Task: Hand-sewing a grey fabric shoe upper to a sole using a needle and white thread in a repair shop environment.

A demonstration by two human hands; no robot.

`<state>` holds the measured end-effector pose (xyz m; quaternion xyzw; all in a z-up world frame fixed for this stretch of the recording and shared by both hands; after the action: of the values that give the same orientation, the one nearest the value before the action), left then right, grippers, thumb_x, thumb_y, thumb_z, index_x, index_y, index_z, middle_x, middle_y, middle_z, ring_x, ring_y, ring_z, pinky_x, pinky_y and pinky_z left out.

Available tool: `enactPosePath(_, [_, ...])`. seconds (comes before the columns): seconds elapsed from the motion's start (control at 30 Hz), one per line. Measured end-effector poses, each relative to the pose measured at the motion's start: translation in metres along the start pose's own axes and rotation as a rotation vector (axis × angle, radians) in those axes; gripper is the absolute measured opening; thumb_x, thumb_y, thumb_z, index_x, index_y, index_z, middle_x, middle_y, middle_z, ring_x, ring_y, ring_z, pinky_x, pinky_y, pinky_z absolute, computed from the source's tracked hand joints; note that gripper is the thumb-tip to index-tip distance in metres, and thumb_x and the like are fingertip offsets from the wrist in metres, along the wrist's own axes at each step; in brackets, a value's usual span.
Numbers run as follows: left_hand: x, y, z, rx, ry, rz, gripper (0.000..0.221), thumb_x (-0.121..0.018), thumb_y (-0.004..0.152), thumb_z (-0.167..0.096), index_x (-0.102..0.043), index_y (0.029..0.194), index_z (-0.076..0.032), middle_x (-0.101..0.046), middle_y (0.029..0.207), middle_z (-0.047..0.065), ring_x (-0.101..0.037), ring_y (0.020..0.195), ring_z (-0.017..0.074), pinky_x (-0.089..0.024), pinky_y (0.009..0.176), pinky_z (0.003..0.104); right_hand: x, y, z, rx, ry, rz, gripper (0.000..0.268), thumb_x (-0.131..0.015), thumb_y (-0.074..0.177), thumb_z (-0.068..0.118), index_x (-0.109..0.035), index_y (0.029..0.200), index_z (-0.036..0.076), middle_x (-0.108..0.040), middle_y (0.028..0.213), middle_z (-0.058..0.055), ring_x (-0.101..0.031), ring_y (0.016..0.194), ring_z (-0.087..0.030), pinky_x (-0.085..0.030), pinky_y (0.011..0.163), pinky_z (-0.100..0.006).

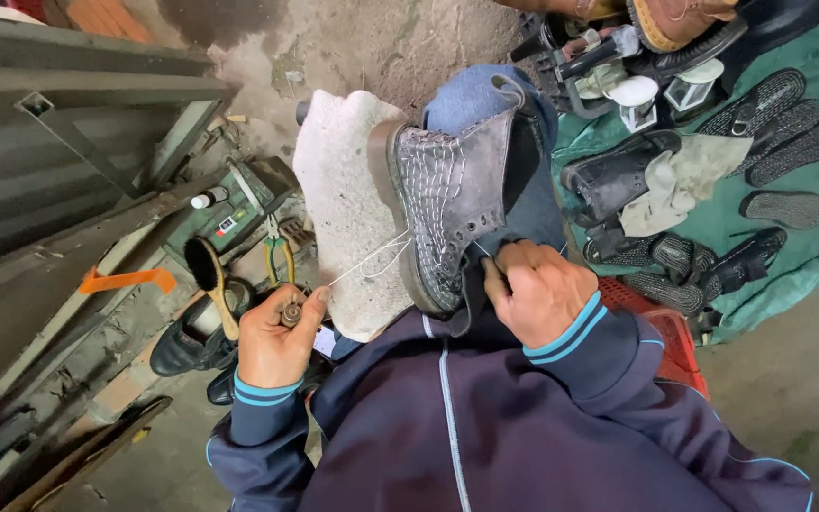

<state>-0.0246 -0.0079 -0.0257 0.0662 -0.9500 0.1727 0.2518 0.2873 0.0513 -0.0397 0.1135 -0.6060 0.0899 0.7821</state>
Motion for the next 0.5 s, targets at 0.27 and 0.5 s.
enactPosePath(0.27, [-0.003,0.003,0.001,-0.025,0.023,-0.001,0.047,-0.071,0.096,-0.01,-0.047,0.056,-0.006,-0.034,0.038,0.007,-0.032,0.038,0.016,-0.029,0.04,0.028,0.019,0.012,0.006,0.047,-0.011,-0.013,0.018,-0.069,0.091,0.029,-0.058,0.078,0.022,-0.049,0.066,0.006,-0.061,0.062,-0.017,-0.051,0.052,-0.029])
enactPosePath(0.5, [-0.004,0.003,0.003,-0.001,-0.031,-0.006,0.046,-0.072,0.096,-0.011,-0.048,0.057,-0.008,-0.032,0.039,0.006,-0.033,0.037,0.0171,-0.029,0.041,0.028,0.043,0.023,0.006,-0.118,0.636,0.08,0.005,-0.067,0.097,0.023,-0.069,0.095,0.018,-0.069,0.086,0.002,-0.069,0.07,-0.025,-0.058,0.059,-0.035])
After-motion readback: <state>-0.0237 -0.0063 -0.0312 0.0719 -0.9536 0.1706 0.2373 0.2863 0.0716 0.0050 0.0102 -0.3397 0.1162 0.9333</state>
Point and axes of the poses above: each hand's wrist, its own y-axis towards the middle knuckle, its own x-axis out of the back of the hand, z = x × y, the point moved 2 cm from there along y, towards the middle knuckle
